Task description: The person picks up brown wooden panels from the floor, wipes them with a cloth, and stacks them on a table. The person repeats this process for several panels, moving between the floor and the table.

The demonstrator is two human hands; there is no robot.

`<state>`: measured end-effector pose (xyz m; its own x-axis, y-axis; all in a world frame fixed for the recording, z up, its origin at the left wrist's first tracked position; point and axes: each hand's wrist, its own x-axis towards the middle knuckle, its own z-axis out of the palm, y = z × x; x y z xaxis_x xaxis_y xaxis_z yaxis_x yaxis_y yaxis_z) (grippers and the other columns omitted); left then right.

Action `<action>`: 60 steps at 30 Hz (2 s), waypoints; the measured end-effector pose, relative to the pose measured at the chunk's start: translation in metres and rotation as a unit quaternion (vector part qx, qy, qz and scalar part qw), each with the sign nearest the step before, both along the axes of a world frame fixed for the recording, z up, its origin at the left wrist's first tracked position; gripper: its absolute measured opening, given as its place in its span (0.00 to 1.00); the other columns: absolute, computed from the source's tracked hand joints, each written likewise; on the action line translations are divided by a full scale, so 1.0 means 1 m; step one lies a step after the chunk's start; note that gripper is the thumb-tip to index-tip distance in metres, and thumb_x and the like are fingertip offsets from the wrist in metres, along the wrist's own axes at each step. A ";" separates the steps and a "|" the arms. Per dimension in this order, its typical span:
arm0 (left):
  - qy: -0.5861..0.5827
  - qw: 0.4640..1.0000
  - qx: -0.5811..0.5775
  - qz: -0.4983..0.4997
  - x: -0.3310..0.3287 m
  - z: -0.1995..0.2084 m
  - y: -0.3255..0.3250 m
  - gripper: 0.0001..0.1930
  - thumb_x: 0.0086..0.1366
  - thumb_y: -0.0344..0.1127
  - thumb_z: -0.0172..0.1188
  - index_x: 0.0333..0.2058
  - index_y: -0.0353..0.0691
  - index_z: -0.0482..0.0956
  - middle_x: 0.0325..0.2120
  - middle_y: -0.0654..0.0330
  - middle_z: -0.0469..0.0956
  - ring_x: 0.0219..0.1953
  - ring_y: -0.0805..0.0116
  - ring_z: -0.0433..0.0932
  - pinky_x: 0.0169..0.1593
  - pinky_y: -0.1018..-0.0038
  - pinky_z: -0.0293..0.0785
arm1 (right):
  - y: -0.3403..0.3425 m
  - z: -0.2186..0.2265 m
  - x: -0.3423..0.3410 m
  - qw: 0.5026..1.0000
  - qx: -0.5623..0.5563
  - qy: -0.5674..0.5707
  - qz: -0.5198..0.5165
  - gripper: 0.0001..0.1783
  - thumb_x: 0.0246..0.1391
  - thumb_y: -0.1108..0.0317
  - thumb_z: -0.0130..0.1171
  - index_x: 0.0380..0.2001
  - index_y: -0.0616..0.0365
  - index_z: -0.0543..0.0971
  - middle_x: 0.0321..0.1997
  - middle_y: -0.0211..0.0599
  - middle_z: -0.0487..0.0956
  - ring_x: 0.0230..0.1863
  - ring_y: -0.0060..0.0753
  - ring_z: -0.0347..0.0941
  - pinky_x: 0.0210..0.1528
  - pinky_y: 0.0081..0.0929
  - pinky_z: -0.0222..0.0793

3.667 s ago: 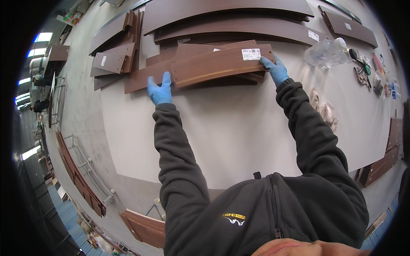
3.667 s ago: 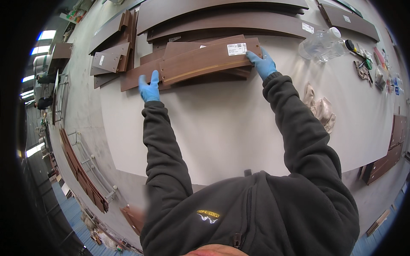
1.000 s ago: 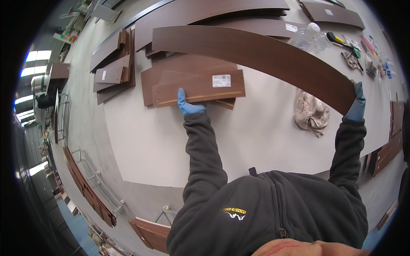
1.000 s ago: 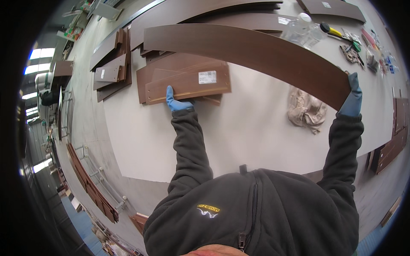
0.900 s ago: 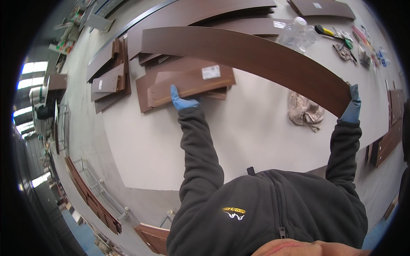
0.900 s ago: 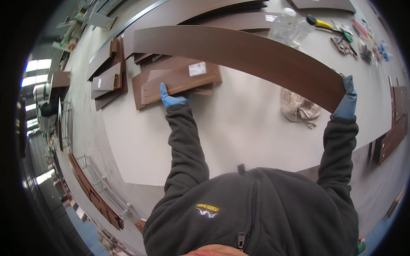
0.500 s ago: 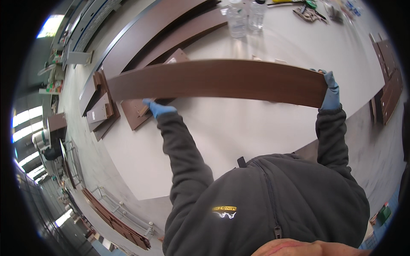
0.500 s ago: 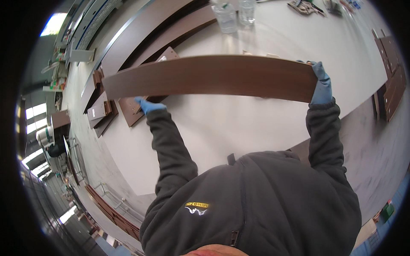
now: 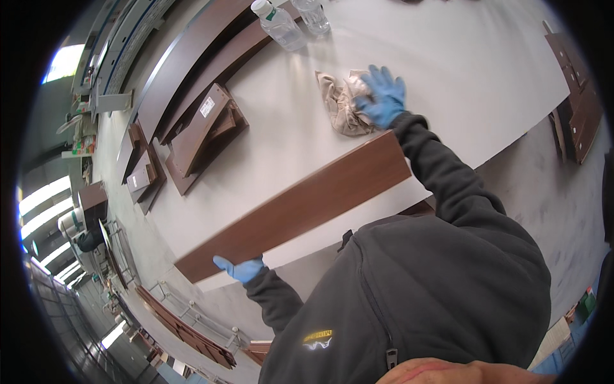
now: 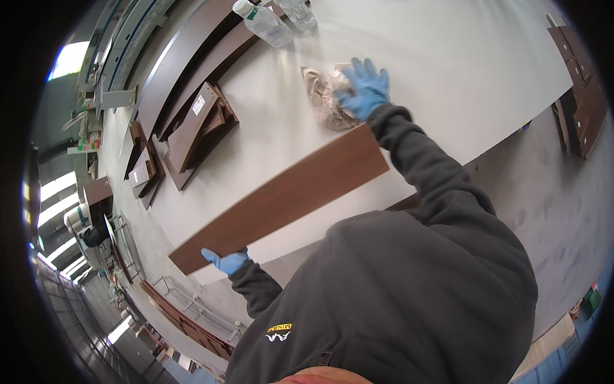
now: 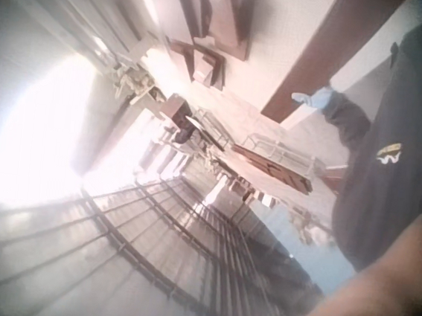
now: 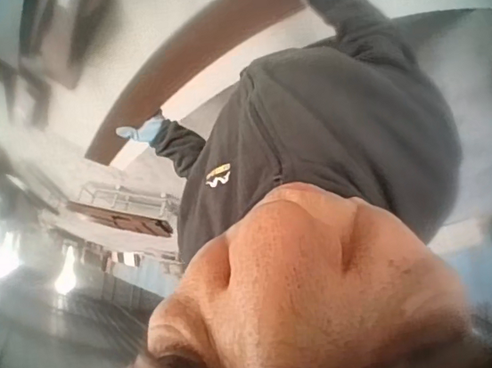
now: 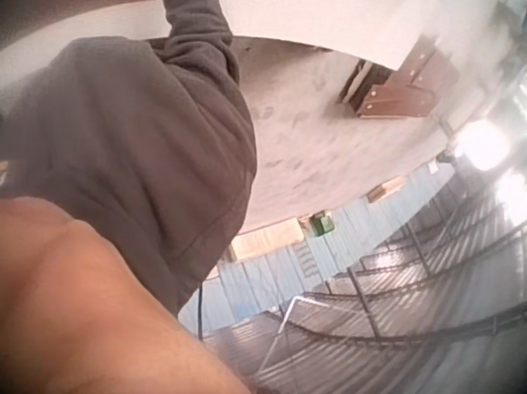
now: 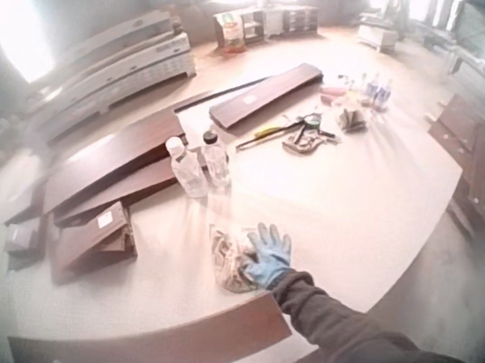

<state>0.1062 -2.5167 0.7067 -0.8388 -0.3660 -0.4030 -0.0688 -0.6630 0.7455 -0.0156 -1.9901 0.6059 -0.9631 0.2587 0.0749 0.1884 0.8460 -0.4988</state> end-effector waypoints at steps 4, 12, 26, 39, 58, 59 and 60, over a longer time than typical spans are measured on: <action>-0.042 0.993 -0.059 0.091 0.093 -0.015 0.008 0.39 0.72 0.68 0.51 0.68 0.43 0.68 0.67 0.54 0.70 0.66 0.49 0.71 0.66 0.48 0.71 | -0.043 -0.027 -0.006 0.980 0.088 -0.159 0.085 0.44 0.53 0.33 0.59 0.71 0.33 0.69 0.84 0.47 0.47 0.84 0.60 0.35 0.77 0.75 0.23; -0.091 0.964 0.086 0.233 0.146 -0.080 0.065 0.37 0.67 0.63 0.63 0.64 0.43 0.72 0.60 0.57 0.78 0.59 0.55 0.78 0.58 0.54 0.78 | 0.081 -0.038 0.039 0.980 0.131 -0.141 0.053 0.45 0.55 0.29 0.58 0.73 0.33 0.66 0.85 0.38 0.45 0.84 0.60 0.31 0.75 0.80 0.22; -0.138 0.968 0.138 0.155 0.156 -0.170 0.121 0.34 0.68 0.63 0.62 0.63 0.45 0.74 0.61 0.59 0.77 0.60 0.54 0.76 0.59 0.50 0.76 | 0.218 -0.042 0.128 0.965 0.074 -0.221 0.119 0.61 0.41 0.65 0.74 0.78 0.42 0.53 0.83 0.50 0.46 0.83 0.56 0.40 0.83 0.43 0.43; -0.354 0.878 0.270 -0.178 0.170 -0.175 0.168 0.47 0.62 0.76 0.58 0.66 0.42 0.71 0.66 0.56 0.73 0.64 0.54 0.75 0.53 0.57 0.84 | 0.274 -0.009 0.163 0.889 -0.329 0.282 -0.146 0.26 0.58 0.86 0.52 0.60 0.64 0.79 0.58 0.38 0.83 0.56 0.27 0.78 0.60 0.24 0.75; -0.215 0.963 -0.159 0.019 0.226 -0.229 -0.049 0.27 0.77 0.51 0.56 0.65 0.40 0.70 0.56 0.55 0.76 0.58 0.58 0.76 0.57 0.54 0.80 | -0.023 -0.052 0.168 0.933 0.311 -0.162 0.081 0.50 0.61 0.33 0.51 0.75 0.55 0.58 0.83 0.56 0.47 0.85 0.52 0.37 0.82 0.54 0.23; -0.232 0.965 -0.118 0.030 0.226 -0.231 -0.047 0.26 0.77 0.49 0.56 0.66 0.41 0.68 0.57 0.55 0.75 0.59 0.58 0.75 0.58 0.54 0.80 | -0.060 -0.048 0.176 0.949 0.263 -0.137 0.111 0.51 0.59 0.33 0.53 0.74 0.58 0.58 0.83 0.55 0.46 0.85 0.52 0.36 0.83 0.53 0.22; -0.228 0.964 -0.139 0.017 0.225 -0.231 -0.045 0.26 0.77 0.48 0.56 0.67 0.42 0.68 0.58 0.55 0.74 0.60 0.57 0.75 0.58 0.53 0.80 | -0.102 -0.046 0.177 0.960 0.199 -0.128 0.149 0.52 0.55 0.36 0.60 0.72 0.59 0.60 0.82 0.57 0.49 0.84 0.56 0.39 0.82 0.54 0.29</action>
<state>0.3312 -2.5621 0.4757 -0.5838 -0.5369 -0.6091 -0.4128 -0.4497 0.7920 0.1614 -2.0922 0.5600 -0.9899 -0.0302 -0.1385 -0.0173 0.9954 -0.0938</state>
